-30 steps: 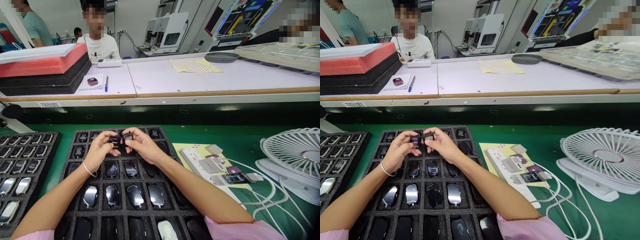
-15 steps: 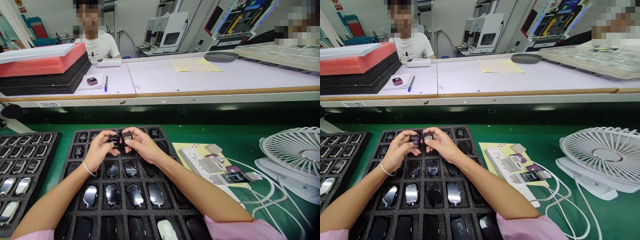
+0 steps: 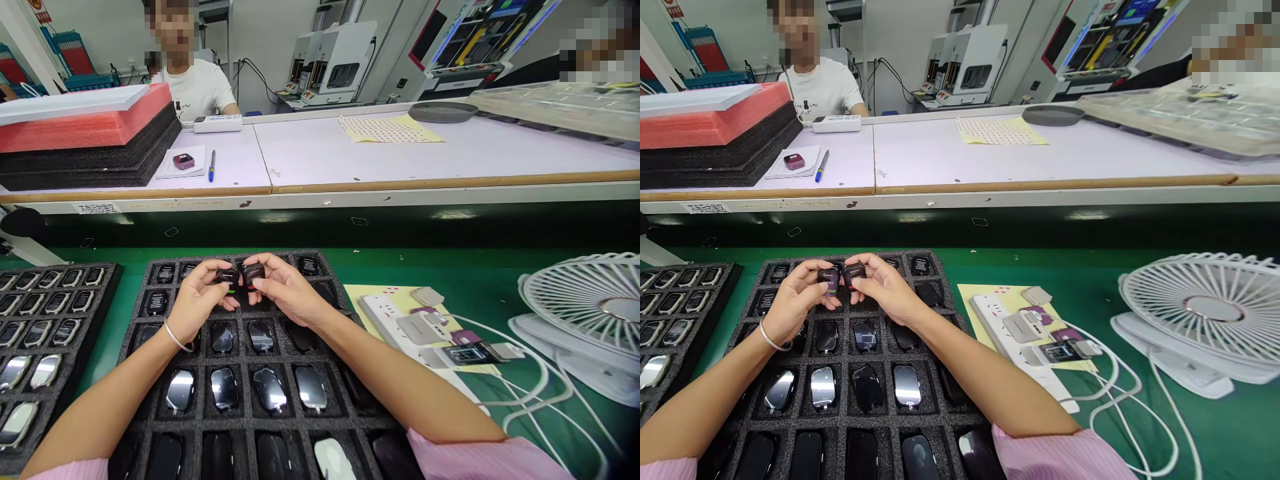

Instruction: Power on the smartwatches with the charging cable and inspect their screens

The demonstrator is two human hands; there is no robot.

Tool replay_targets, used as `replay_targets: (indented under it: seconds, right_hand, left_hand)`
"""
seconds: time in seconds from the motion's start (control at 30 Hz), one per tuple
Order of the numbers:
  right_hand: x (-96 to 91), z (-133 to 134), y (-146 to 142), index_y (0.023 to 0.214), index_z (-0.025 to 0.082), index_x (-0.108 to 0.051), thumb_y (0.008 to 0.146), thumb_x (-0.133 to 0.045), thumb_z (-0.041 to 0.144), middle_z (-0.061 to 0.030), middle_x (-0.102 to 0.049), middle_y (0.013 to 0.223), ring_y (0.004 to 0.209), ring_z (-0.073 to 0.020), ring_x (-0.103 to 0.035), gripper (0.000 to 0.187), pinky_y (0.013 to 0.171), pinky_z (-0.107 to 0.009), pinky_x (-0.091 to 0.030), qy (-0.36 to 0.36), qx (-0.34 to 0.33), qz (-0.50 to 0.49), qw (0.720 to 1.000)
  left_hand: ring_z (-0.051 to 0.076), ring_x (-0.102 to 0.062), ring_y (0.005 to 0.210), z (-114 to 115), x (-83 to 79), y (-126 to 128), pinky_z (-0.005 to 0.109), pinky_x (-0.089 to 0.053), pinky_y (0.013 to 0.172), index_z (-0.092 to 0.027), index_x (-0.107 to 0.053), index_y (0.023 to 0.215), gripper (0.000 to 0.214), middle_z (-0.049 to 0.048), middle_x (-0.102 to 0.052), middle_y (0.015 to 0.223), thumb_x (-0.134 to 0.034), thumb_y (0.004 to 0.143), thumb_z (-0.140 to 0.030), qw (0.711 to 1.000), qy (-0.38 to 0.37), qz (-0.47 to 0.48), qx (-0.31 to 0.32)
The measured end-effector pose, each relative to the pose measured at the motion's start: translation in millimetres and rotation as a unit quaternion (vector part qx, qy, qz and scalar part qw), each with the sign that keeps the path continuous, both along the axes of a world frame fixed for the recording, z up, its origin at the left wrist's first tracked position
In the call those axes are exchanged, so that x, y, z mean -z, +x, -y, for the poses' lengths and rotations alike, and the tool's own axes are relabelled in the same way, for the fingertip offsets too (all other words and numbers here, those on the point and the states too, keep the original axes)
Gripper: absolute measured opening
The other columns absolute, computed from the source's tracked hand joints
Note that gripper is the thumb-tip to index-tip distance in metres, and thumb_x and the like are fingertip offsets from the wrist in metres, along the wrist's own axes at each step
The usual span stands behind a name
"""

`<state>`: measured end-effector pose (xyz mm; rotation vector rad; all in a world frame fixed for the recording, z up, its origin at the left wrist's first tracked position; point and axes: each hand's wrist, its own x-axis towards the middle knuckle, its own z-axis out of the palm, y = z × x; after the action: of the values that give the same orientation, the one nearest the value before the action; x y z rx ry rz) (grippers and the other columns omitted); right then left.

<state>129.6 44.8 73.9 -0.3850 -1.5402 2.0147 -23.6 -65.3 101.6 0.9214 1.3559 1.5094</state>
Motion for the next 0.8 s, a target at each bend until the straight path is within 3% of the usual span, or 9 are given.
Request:
replay_targets:
  seconds: [0.13, 0.43, 0.57, 0.67, 0.73, 0.8]
  right_hand:
    - [-0.3, 0.1, -0.8, 0.110, 0.022, -0.058, 0.080, -0.073, 0.033, 0.0015, -0.065, 0.083, 0.062, -0.0122, -0.062, 0.036, 0.062, -0.030, -0.047, 0.008, 0.003, 0.003, 1.000]
    - [-1.6, 0.9, -0.8, 0.110, 0.021, -0.059, 0.077, -0.070, 0.022, 0.0010, -0.066, 0.085, 0.062, -0.0117, -0.063, 0.035, 0.062, -0.028, -0.046, 0.000, 0.001, -0.005, 1.000]
    - [-2.8, -1.0, -1.4, 0.110, 0.021, -0.059, 0.076, -0.072, 0.022, 0.0005, -0.067, 0.086, 0.062, -0.0117, -0.063, 0.036, 0.061, -0.028, -0.047, -0.006, 0.011, -0.014, 1.000]
    - [-4.2, -1.2, -2.6, 0.118, 0.023, -0.057, 0.077, -0.075, 0.025, -0.0018, -0.069, 0.093, 0.070, -0.0134, -0.066, 0.045, 0.067, -0.029, -0.052, -0.015, 0.014, -0.021, 1.000]
    - [-6.7, 2.5, -2.3, 0.125, 0.024, -0.054, 0.079, -0.077, 0.029, -0.0056, -0.068, 0.105, 0.079, -0.0158, -0.069, 0.052, 0.073, -0.032, -0.055, -0.019, -0.007, -0.022, 1.000]
    - [-12.5, 10.9, 1.4, 0.129, 0.026, -0.053, 0.080, -0.077, 0.033, -0.0068, -0.066, 0.110, 0.082, -0.0172, -0.071, 0.054, 0.076, -0.034, -0.056, -0.011, -0.035, -0.025, 0.999]
  left_hand:
    - [0.013, -0.070, 0.057, -0.4, 0.1, -0.3, 0.025, -0.058, 0.057, -0.018, -0.059, 0.103, 0.034, -0.0008, -0.068, 0.086, -0.074, 0.073, -0.026, 1.000, 0.000, -0.001, -0.005]
    - [0.013, -0.070, 0.059, -2.3, 0.5, -2.7, 0.026, -0.057, 0.059, -0.017, -0.061, 0.109, 0.038, 0.0012, -0.068, 0.090, -0.070, 0.072, -0.021, 1.000, -0.004, -0.004, 0.001]
    - [0.012, -0.067, 0.070, 4.9, -12.5, 2.7, 0.022, -0.055, 0.065, -0.020, -0.061, 0.116, 0.052, 0.0034, -0.068, 0.098, -0.076, 0.067, -0.012, 1.000, 0.021, -0.007, 0.020]
    - [0.015, -0.067, 0.087, 32.5, -32.2, 18.3, 0.019, -0.054, 0.067, -0.027, -0.063, 0.121, 0.063, 0.0062, -0.067, 0.111, -0.083, 0.064, -0.008, 0.988, 0.029, 0.062, 0.136]
    - [0.017, -0.069, 0.088, 57.5, -45.5, 32.2, 0.019, -0.054, 0.065, -0.031, -0.064, 0.125, 0.064, 0.0066, -0.068, 0.108, -0.086, 0.067, -0.016, 0.954, -0.002, 0.145, 0.262]
    - [0.019, -0.070, 0.089, 79.4, -57.3, 45.0, 0.021, -0.056, 0.071, -0.031, -0.068, 0.123, 0.055, 0.0072, -0.070, 0.101, -0.086, 0.072, -0.028, 0.919, -0.027, 0.224, 0.322]
